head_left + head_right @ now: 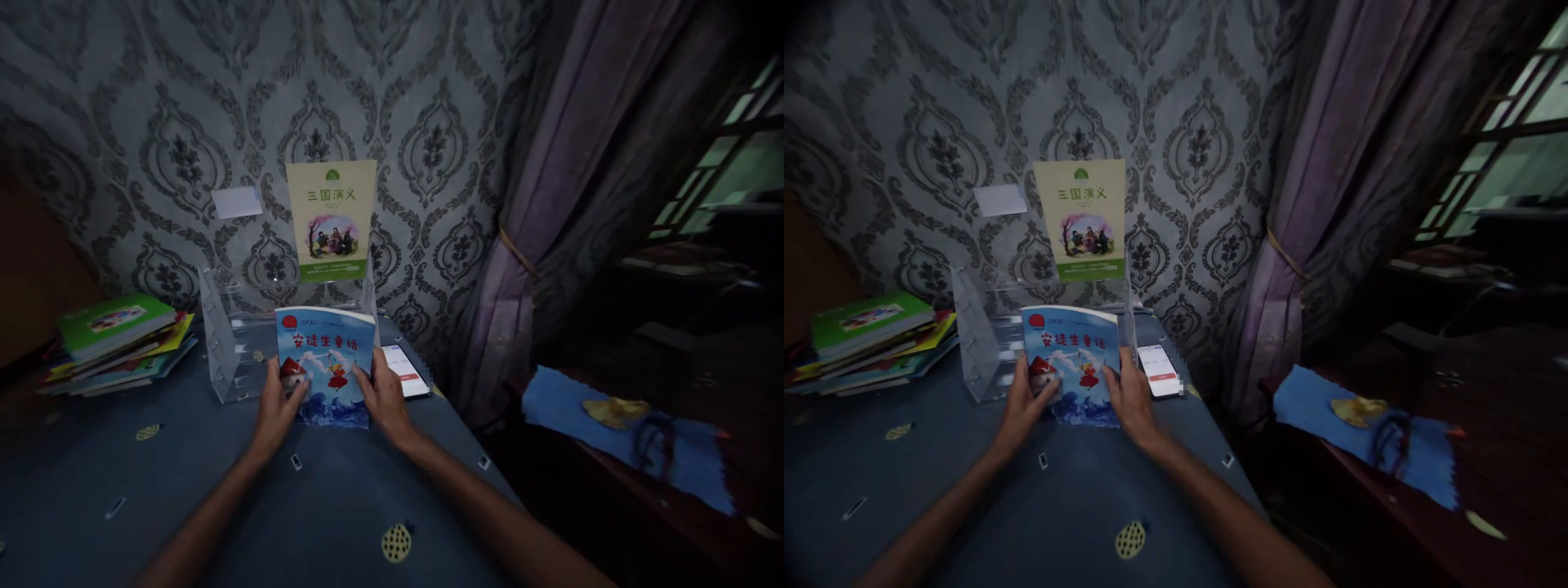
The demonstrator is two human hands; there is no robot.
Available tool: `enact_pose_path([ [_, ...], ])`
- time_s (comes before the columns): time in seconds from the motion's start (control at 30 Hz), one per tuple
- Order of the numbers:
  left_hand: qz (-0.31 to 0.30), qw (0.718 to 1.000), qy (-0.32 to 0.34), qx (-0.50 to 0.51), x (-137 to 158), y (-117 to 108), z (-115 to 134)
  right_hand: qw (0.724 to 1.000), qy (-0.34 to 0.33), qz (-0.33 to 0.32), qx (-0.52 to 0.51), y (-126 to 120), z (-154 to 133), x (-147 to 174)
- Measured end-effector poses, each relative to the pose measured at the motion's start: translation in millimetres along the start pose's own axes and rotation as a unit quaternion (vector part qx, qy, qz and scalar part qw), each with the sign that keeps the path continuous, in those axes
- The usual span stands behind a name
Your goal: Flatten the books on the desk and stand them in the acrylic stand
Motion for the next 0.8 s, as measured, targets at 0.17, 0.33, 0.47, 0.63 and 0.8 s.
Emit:
enact_pose_path([
  [0.17,0.009,0.999,0.017,-0.025,6,1,-10,1.0,0.007,-0.005,-0.021,5,9,17],
  [0.33,0.017,0.999,0.004,-0.036,15,3,-21,0.999,0.014,-0.034,-0.003,8,12,31],
  [0.47,0.015,0.999,-0.008,-0.039,18,4,-28,0.999,0.009,-0.036,0.017,9,12,34],
  [0.63,0.021,0.998,-0.004,-0.054,18,4,-30,0.999,0.001,-0.036,0.029,10,14,35],
  [0.8,0.034,0.999,-0.017,-0.019,19,3,-25,1.0,-0.016,-0.017,0.021,13,16,38],
])
Point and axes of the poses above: each hand's wrist, its own x-axis away from the middle knuckle, its own y-axis out of the palm, z = x × y, the point moved 2 cm from there along -x, towards the middle knuckle, and after that the axes turned 6 degrees about -y, right-handed, at the moved point
